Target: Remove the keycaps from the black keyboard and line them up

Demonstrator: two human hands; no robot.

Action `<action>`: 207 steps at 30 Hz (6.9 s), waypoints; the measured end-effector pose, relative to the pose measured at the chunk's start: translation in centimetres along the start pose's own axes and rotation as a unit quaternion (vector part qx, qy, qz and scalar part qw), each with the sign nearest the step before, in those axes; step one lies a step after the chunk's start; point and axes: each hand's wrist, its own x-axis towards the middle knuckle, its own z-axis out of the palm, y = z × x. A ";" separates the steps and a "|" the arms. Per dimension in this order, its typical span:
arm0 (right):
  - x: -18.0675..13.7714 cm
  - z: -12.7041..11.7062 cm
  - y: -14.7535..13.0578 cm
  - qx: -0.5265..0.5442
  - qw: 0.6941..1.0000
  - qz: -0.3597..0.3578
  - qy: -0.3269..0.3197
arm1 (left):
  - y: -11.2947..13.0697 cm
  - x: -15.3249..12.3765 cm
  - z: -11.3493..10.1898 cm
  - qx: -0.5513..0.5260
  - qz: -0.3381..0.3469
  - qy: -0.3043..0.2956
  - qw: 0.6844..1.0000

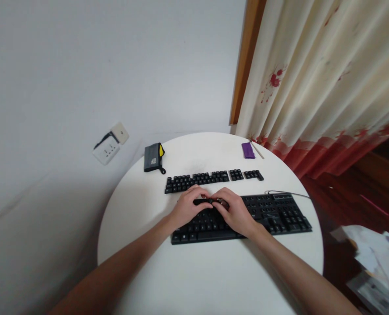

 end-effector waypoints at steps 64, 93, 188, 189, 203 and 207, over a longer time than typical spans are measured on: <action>7.2 4.2 1.4 -0.321 0.907 0.263 -0.070 | -2.6 0.4 -5.3 0.098 -0.068 0.185 0.976; 0.8 -6.0 0.0 -0.019 0.963 0.078 -0.258 | 0.0 -0.1 -0.9 0.067 0.002 -0.219 0.974; -0.4 0.8 0.2 0.090 0.978 0.182 0.055 | 0.4 -0.4 0.1 0.152 0.091 -0.047 0.983; -0.4 0.9 0.3 0.089 0.978 0.179 0.058 | 0.5 -0.5 0.1 0.150 0.088 -0.046 0.984; -0.5 0.8 0.2 0.061 0.984 0.151 0.071 | 0.7 -0.5 0.2 0.175 0.099 -0.080 0.976; -0.5 0.8 0.2 0.063 0.982 0.161 0.080 | 0.7 -0.5 0.1 0.191 0.108 -0.086 0.972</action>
